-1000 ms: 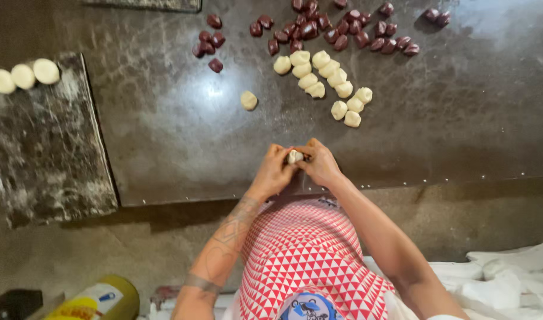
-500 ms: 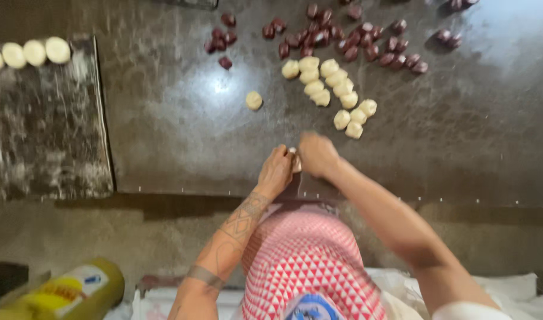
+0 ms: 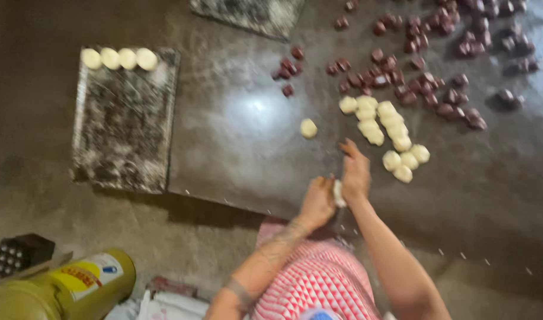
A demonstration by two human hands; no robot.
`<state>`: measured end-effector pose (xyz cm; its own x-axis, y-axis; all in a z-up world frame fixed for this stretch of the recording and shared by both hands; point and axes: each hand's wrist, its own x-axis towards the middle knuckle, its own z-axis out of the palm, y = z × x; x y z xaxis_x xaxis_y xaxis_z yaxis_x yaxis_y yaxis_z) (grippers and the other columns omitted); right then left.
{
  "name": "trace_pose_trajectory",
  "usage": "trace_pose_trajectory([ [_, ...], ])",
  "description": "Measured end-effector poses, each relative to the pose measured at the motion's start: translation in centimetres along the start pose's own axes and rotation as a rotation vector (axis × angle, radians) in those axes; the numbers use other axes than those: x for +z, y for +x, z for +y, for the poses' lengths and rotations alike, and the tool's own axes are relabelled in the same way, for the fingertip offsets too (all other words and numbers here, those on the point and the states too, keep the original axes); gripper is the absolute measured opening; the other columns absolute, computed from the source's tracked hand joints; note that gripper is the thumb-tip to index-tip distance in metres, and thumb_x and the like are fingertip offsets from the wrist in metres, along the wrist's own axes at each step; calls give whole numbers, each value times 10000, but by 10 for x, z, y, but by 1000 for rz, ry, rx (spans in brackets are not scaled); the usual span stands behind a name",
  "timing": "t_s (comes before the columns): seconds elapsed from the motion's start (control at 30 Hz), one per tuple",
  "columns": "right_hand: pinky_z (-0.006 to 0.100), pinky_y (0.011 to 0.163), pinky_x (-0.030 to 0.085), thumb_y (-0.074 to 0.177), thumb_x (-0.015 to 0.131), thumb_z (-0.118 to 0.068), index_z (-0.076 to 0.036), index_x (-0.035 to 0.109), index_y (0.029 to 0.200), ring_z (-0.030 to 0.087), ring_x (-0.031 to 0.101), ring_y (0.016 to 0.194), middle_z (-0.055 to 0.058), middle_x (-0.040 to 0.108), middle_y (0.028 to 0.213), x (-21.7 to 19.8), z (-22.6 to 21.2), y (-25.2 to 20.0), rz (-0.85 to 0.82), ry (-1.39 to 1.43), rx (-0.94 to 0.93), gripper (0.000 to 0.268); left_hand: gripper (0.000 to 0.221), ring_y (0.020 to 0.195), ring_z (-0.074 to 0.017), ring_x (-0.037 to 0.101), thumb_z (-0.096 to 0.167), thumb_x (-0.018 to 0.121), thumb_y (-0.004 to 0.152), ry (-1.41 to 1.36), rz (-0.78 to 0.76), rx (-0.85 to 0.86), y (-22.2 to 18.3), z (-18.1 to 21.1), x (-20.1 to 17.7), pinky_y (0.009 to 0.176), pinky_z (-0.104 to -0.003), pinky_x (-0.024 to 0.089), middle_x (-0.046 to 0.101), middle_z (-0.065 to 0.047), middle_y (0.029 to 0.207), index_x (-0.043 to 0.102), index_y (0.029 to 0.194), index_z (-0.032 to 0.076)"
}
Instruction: The person prepares pieces of dough by hand on a large table, placing them onto baking trays.
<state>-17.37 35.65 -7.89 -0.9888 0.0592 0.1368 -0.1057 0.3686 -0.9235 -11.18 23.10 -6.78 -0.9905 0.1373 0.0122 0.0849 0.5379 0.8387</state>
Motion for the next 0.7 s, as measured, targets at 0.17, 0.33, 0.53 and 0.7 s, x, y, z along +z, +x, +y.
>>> trace_pose_trajectory([
  [0.17,444,1167,362,1081,455,-155,-16,563,1464,361,505,1337,162,604,1419,-37,13,-45,146,-354,50,422,231,907,-447,622,154,764,755,21,-140,187,14,12,-42,783,-521,490,655,-258,956,620,874,18],
  [0.33,515,1214,308,1019,522,-196,-26,555,1460,412,411,1462,198,497,1575,-23,14,-78,90,-735,-68,473,391,968,-299,748,263,800,844,-303,-349,-104,33,-38,-147,845,-411,571,772,-144,1046,713,1168,61],
  [0.53,513,1241,299,967,555,-191,-35,567,1464,390,415,1479,183,503,1578,-9,12,-74,126,-865,-23,521,307,1048,-414,675,171,617,929,141,487,-141,149,-162,-339,924,-472,533,704,-241,1090,656,1164,-24],
  [0.7,515,1250,311,984,548,-178,-32,556,1478,387,418,1490,184,498,1589,-7,9,-73,122,-898,0,515,674,1429,-404,370,383,610,991,600,406,-185,207,-245,-397,1131,-593,318,400,-245,1531,415,1485,-33],
])
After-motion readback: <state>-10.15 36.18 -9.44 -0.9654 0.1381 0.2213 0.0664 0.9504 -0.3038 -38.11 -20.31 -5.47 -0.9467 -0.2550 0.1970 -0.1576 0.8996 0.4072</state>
